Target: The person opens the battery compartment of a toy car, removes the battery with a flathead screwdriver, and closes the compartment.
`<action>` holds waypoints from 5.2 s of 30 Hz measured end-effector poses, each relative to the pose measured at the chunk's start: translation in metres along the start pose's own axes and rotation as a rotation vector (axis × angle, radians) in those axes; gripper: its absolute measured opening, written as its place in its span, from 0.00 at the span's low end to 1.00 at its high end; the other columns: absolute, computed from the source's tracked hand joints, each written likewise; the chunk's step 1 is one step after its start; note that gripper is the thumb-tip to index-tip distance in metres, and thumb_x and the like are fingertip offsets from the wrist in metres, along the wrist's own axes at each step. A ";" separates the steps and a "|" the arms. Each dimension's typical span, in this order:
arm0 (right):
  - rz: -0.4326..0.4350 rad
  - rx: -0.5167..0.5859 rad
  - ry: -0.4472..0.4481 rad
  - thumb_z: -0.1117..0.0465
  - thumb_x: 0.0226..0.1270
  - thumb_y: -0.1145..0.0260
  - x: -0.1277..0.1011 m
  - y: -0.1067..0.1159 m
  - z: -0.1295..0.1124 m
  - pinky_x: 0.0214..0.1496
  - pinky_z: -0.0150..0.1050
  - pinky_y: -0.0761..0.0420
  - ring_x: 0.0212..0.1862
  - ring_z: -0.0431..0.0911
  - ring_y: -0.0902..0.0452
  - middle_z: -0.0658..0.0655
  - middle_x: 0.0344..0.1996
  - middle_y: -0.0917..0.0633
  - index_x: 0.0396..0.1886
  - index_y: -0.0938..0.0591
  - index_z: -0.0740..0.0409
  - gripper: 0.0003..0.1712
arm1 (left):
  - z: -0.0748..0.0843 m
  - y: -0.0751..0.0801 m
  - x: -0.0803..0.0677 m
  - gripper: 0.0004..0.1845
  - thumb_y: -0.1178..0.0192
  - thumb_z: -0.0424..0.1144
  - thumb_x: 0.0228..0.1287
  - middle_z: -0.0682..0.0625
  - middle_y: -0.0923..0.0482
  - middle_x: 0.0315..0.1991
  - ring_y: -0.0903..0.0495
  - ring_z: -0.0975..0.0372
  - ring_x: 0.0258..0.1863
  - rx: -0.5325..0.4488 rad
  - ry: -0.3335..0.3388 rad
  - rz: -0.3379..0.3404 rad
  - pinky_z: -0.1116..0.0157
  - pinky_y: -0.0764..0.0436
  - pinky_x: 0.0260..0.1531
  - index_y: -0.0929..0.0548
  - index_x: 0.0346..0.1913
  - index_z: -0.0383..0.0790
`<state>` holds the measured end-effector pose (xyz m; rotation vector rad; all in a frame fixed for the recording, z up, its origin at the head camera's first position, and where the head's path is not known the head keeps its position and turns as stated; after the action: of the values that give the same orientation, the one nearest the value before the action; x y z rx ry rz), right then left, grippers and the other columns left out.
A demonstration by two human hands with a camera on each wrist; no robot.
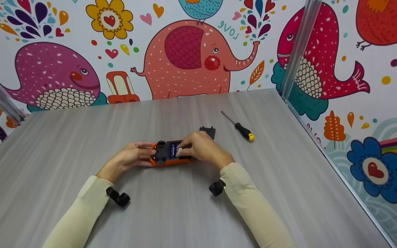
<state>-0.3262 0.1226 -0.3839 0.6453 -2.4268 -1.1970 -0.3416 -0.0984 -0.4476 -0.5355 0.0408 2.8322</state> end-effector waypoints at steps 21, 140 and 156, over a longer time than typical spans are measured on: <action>0.155 0.489 -0.108 0.53 0.80 0.48 -0.008 0.040 0.023 0.58 0.47 0.16 0.50 0.52 0.14 0.63 0.49 0.16 0.65 0.21 0.53 0.21 | -0.001 0.000 0.002 0.26 0.40 0.27 0.66 0.34 0.17 0.54 0.13 0.56 0.41 0.002 -0.016 -0.015 0.61 0.11 0.34 0.29 0.67 0.28; 0.135 0.327 -0.505 0.53 0.70 0.33 -0.012 0.037 0.044 0.39 0.38 0.16 0.37 0.49 0.20 0.58 0.48 0.15 0.56 0.17 0.55 0.18 | -0.002 0.000 0.002 0.25 0.39 0.27 0.66 0.35 0.17 0.54 0.14 0.56 0.41 -0.006 -0.003 -0.009 0.59 0.11 0.37 0.27 0.66 0.30; 0.059 0.180 -0.177 0.56 0.67 0.30 -0.003 0.014 0.004 0.65 0.55 0.22 0.60 0.55 0.22 0.60 0.58 0.17 0.58 0.16 0.56 0.21 | -0.002 0.001 0.001 0.26 0.39 0.27 0.66 0.33 0.19 0.58 0.13 0.54 0.45 -0.011 0.001 -0.016 0.57 0.11 0.41 0.28 0.67 0.29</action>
<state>-0.3296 0.1344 -0.3748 0.5336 -2.7047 -1.0613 -0.3425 -0.0994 -0.4496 -0.5374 0.0214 2.8177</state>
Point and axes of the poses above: each hand's wrist, its own x-axis towards the middle knuckle, its own y-axis out of the back of the hand, z = x × y, the point moved 6 cm from there along x, towards the middle knuckle
